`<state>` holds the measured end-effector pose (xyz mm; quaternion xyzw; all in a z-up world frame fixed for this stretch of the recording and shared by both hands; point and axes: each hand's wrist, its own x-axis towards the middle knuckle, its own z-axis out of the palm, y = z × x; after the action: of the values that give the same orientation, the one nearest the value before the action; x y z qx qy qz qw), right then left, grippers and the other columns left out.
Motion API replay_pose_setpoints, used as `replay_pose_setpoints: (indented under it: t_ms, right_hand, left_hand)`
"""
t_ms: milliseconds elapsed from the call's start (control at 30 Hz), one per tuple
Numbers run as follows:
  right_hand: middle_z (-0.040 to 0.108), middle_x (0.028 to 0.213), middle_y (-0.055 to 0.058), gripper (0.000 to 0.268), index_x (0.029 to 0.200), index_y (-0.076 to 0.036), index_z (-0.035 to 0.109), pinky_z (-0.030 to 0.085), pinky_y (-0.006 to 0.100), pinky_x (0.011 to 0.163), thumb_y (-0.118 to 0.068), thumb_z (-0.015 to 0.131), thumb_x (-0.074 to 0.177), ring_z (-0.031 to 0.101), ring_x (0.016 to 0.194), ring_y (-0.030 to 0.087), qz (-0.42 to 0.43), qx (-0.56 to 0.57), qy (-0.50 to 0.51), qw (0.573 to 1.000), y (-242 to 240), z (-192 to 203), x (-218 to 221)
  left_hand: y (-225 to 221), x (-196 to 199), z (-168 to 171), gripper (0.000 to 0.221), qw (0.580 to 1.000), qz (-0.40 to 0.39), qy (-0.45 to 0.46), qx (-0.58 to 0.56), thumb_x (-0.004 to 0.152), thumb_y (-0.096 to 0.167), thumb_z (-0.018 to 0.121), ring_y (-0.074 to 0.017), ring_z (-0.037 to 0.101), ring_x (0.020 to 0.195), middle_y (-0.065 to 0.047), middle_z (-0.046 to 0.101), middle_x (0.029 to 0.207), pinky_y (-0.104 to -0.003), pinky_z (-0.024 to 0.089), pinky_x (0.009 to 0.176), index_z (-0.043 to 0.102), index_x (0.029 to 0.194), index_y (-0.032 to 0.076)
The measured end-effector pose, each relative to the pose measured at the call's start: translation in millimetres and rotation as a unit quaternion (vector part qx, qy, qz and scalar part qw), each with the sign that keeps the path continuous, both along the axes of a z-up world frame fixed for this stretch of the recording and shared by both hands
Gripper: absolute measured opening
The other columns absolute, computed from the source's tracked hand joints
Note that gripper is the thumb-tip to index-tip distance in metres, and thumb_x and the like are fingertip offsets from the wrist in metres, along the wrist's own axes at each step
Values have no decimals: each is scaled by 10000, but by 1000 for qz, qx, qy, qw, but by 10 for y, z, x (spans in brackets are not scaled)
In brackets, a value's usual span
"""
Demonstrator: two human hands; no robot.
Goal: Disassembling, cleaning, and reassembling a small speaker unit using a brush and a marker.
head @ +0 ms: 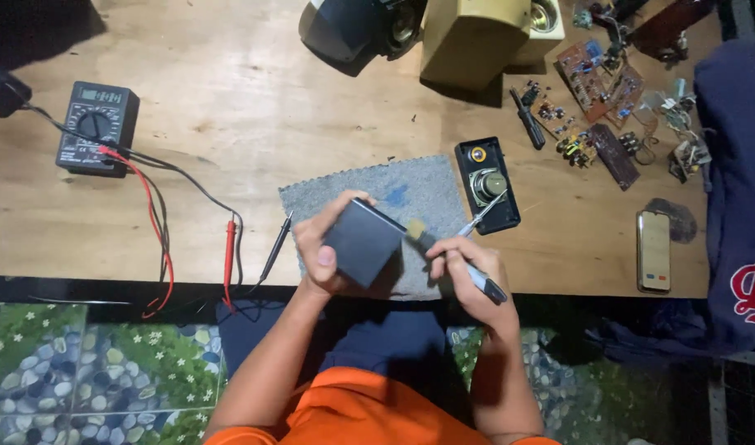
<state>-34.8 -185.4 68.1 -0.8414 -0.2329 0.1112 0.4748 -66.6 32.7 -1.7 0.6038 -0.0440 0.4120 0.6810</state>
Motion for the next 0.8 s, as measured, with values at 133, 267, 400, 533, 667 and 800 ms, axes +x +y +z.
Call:
replay_pose_setpoints:
  t_ms: [133,267,400,533,667,800]
  right_hand:
    - [771,939,116,140,1065,-76,725,579,398,814,-81,645,950,747,892,313,-39,-63,-160,984,30,-97,18]
    - [602,1228,262,621,1415,-71,555,432,538,1022,-185,747,836,565,1149,446,31,-239,-184,953,-18,-330,84]
    - [357,1532,373,917,1557,-114,422,276,611,1113,-338,817,760,370,1384,517,64,-318,-60,944,40,-26,63]
    - [310,1545,427,957,1542,-89,447,203,692,1127,-386,872,738,348,1397,574,75,-320,-21,944,195,149,167]
    - [468,1488,303,658,1427,-79,569,284,607,1100,-452,738,911,459,1360,469,1,-291,-178,940,349,-128,439]
    - [575,1430,240,540,1439,-39,555,334,537,1125,-248,727,971,523,1339,418,24,-244,-252,936,582,-549,903]
  left_hand:
    - [-70,92,119,742,974,-25,-133,-181,908,546,383,-289,739,746,-260,725,874,-312,592,701,697,1117,-93]
    - [168,-6,195,764,966,-8,-122,-227,936,546,316,-374,709,881,-324,669,964,-407,589,850,617,1194,-107]
    - [383,-100,207,781,974,6,-98,-205,961,565,297,-379,698,961,-310,655,1016,-409,570,909,563,1255,-108]
    - [427,-137,200,796,979,16,-82,-188,981,578,282,-383,691,1020,-299,644,1056,-412,556,953,522,1302,-110]
    - [358,-214,292,826,939,2,-33,-344,940,603,426,-284,631,996,-254,634,1115,-319,438,1095,456,1339,-120]
    - [374,-219,234,713,975,-17,-13,-223,1011,523,450,-195,621,937,-246,643,1108,-225,451,1000,442,1322,-118]
